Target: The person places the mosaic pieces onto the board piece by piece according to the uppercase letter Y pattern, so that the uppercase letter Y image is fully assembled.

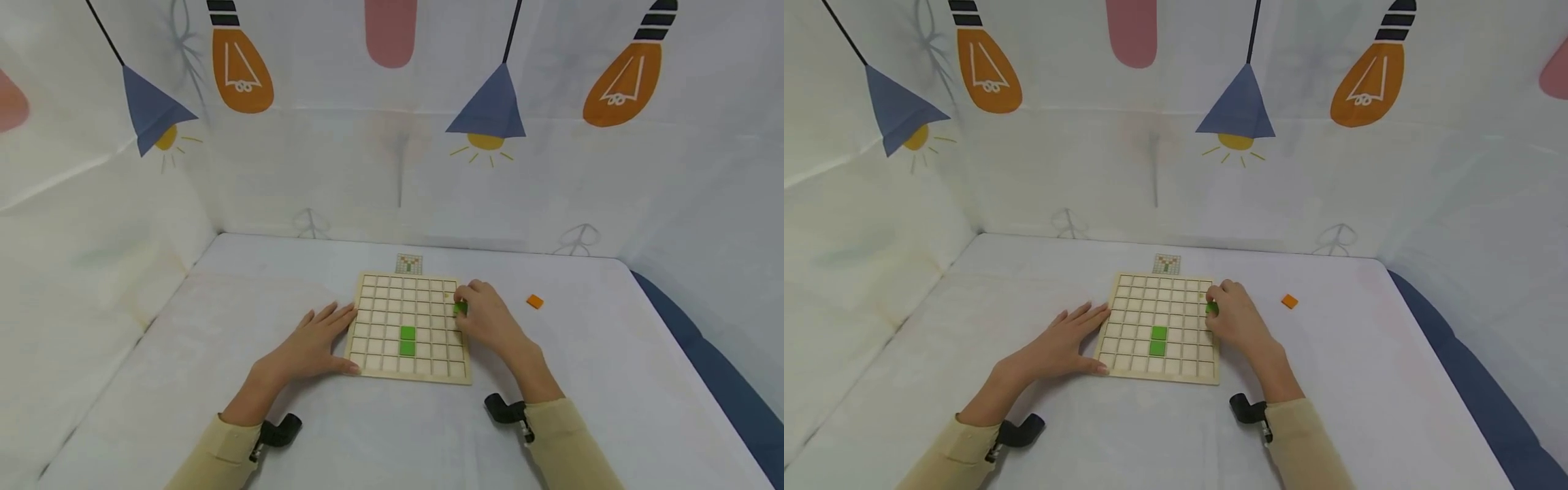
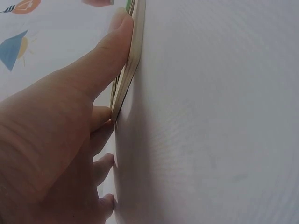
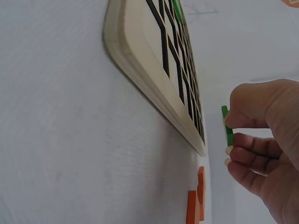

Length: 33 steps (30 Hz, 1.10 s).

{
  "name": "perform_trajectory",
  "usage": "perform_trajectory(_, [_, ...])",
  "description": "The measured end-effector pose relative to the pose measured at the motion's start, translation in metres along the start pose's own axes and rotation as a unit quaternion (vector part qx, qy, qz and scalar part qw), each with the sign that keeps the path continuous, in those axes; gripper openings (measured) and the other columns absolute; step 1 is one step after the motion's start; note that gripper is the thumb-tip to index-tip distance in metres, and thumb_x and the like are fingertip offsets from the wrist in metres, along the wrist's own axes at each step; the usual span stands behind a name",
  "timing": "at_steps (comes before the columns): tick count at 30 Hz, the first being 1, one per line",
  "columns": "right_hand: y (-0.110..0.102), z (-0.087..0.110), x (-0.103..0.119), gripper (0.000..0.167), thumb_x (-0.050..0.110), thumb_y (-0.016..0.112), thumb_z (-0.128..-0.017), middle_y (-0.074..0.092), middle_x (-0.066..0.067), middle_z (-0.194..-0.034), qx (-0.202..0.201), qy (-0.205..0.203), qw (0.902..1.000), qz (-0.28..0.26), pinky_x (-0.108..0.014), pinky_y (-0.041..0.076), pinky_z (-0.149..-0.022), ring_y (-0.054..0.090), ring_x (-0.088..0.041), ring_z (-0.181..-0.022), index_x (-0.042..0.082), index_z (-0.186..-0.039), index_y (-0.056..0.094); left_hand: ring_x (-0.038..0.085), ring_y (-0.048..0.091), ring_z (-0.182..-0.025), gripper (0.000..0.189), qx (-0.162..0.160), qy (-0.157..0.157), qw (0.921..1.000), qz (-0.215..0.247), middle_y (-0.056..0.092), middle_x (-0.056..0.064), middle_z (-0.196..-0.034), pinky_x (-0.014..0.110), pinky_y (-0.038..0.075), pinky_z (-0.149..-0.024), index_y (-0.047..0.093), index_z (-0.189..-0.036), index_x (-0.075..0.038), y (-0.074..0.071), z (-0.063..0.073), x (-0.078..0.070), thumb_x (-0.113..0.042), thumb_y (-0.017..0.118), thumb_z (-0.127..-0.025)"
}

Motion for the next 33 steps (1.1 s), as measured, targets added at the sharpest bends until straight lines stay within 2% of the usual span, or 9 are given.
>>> perform_trajectory(5, [0.0, -0.003, 0.006, 0.024, 0.002, 0.063, -0.076, 0.059, -0.006, -0.093, 0.003, -0.017, 0.9998, -0.004, -0.036, 0.045, -0.076, 0.052, -0.024, -0.088, 0.008, -0.099, 0.067, 0.033, 0.013, -0.156, 0.114, -0.002, 0.003, 1.0, 0.0, 0.022, -0.002, -0.167, 0.066, 0.012, -0.121, 0.023, -0.16, -0.018, -0.001, 0.001, 0.0, -0.073, 0.072, -0.072])
perform_trajectory(19, [0.012, -0.003, 0.024, 0.019, 0.002, 0.066, -0.079, 0.058, -0.003, -0.092, 0.015, -0.038, 0.999, -0.019, -0.036, 0.046, -0.076, 0.051, -0.021, -0.087, 0.01, -0.097, 0.068, 0.037, 0.015, -0.155, 0.112, -0.002, 0.004, 1.0, 0.002, 0.024, 0.002, -0.166, 0.067, 0.013, -0.12, 0.025, -0.159, -0.014, -0.005, 0.004, -0.004, -0.067, 0.075, -0.073])
perform_trajectory(26, [0.016, -0.001, 0.032, 0.019, 0.003, 0.064, -0.081, 0.057, -0.004, -0.094, 0.038, -0.037, 0.9979, -0.036, -0.032, 0.043, -0.074, 0.047, -0.019, -0.084, 0.009, -0.098, 0.067, 0.035, 0.015, -0.155, 0.113, -0.003, 0.002, 1.0, 0.0, 0.024, 0.001, -0.166, 0.067, 0.013, -0.12, 0.025, -0.159, -0.015, -0.003, 0.003, -0.003, -0.068, 0.074, -0.072])
perform_trajectory(33, [0.021, -0.003, 0.04, 0.019, 0.003, 0.065, -0.079, 0.058, -0.002, -0.093, 0.032, -0.049, 0.9975, -0.04, -0.032, 0.044, -0.074, 0.048, -0.017, -0.084, 0.011, -0.097, 0.067, 0.037, 0.015, -0.155, 0.113, -0.004, 0.005, 1.0, 0.001, 0.025, 0.002, -0.166, 0.068, 0.014, -0.12, 0.026, -0.159, -0.014, -0.003, 0.003, -0.003, -0.069, 0.074, -0.072])
Point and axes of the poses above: each hand's wrist, its own z-axis away from the middle knuckle, its own y-axis out of the palm, x = y × z, the point moved 2 cm from there along -z, towards the middle knuckle
